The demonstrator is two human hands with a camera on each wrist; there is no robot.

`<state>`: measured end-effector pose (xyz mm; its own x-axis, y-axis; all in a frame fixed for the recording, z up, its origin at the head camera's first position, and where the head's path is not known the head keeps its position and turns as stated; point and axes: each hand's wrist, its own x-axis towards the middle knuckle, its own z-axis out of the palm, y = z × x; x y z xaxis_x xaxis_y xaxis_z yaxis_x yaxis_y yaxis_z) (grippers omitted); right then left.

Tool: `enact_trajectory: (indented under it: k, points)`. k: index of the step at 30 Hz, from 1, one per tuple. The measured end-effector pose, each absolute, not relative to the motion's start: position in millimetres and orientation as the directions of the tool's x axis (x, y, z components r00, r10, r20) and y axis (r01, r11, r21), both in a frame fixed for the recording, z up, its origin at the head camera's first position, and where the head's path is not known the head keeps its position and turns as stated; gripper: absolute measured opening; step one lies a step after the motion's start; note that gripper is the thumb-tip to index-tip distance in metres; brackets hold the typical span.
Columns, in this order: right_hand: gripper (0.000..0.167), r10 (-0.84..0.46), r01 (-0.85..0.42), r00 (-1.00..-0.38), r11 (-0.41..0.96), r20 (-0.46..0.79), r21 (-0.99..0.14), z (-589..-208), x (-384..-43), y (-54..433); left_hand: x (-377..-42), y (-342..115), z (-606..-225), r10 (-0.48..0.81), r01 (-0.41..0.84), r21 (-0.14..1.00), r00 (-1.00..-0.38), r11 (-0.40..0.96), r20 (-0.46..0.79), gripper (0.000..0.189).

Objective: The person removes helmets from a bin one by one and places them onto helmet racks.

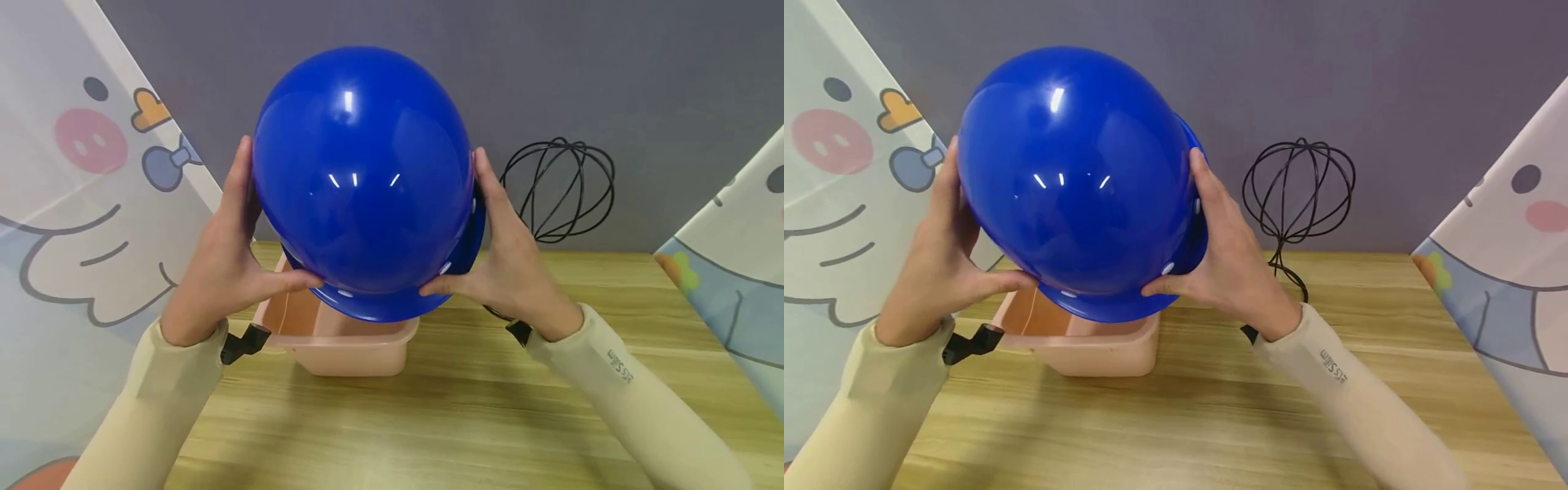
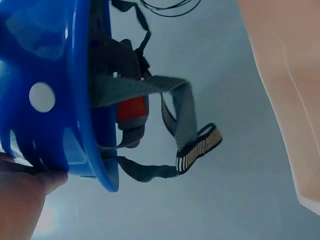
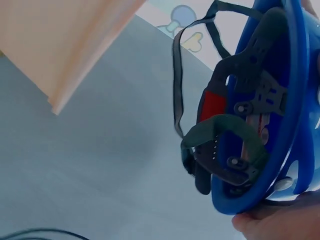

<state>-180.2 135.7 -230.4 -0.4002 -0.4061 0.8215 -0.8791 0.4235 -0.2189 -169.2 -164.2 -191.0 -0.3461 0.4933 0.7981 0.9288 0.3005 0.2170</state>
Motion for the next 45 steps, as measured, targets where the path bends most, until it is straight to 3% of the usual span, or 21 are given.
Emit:
enact_trajectory:
  k: [4, 11, 17, 23, 29, 34, 38, 45]
  points:
    - [0.140, -0.393, -0.890, -0.363, 0.416, 0.845, -0.189, -212.5, -162.3, 134.7, -179.4, -157.9, -183.5, 0.490, 0.948, 0.216, -0.307, 0.234, 0.816, 0.126]
    - [0.125, -0.328, -0.873, -0.363, 0.447, 0.872, -0.195, -203.4, -151.4, 149.4, -194.3, -150.5, -170.9, 0.468, 0.911, 0.056, -0.261, 0.408, 0.844, 0.129]
    - [0.134, -0.311, -0.877, -0.309, 0.459, 0.899, -0.142, -194.1, -150.5, 165.6, -192.9, -130.1, -162.6, 0.484, 0.966, 0.023, -0.149, 0.256, 0.862, 0.102]
    - [0.134, -0.331, -0.835, -0.349, 0.535, 0.877, -0.131, -182.2, -141.7, 180.4, -194.2, -110.4, -153.1, 0.500, 0.977, 0.017, -0.123, 0.211, 0.858, 0.088]
    - [0.127, -0.277, -0.787, -0.392, 0.595, 0.877, -0.163, -174.1, -140.5, 200.2, -207.5, -92.0, -146.1, 0.565, 0.977, 0.024, -0.142, 0.211, 0.813, 0.094]
    - [0.118, -0.239, -0.756, -0.456, 0.613, 0.857, -0.231, -168.1, -141.8, 220.0, -219.3, -67.2, -139.7, 0.614, 0.957, 0.084, -0.244, 0.277, 0.750, 0.109]
    - [0.113, -0.171, -0.723, -0.518, 0.612, 0.838, -0.321, -167.4, -142.9, 233.7, -229.8, -48.9, -137.2, 0.629, 0.933, 0.102, -0.311, 0.346, 0.712, 0.106]
    - [0.107, -0.005, -0.630, -0.654, 0.557, 0.757, -0.541, -168.6, -142.8, 244.3, -247.8, -25.0, -139.2, 0.655, 0.930, 0.121, -0.333, 0.348, 0.679, 0.104]
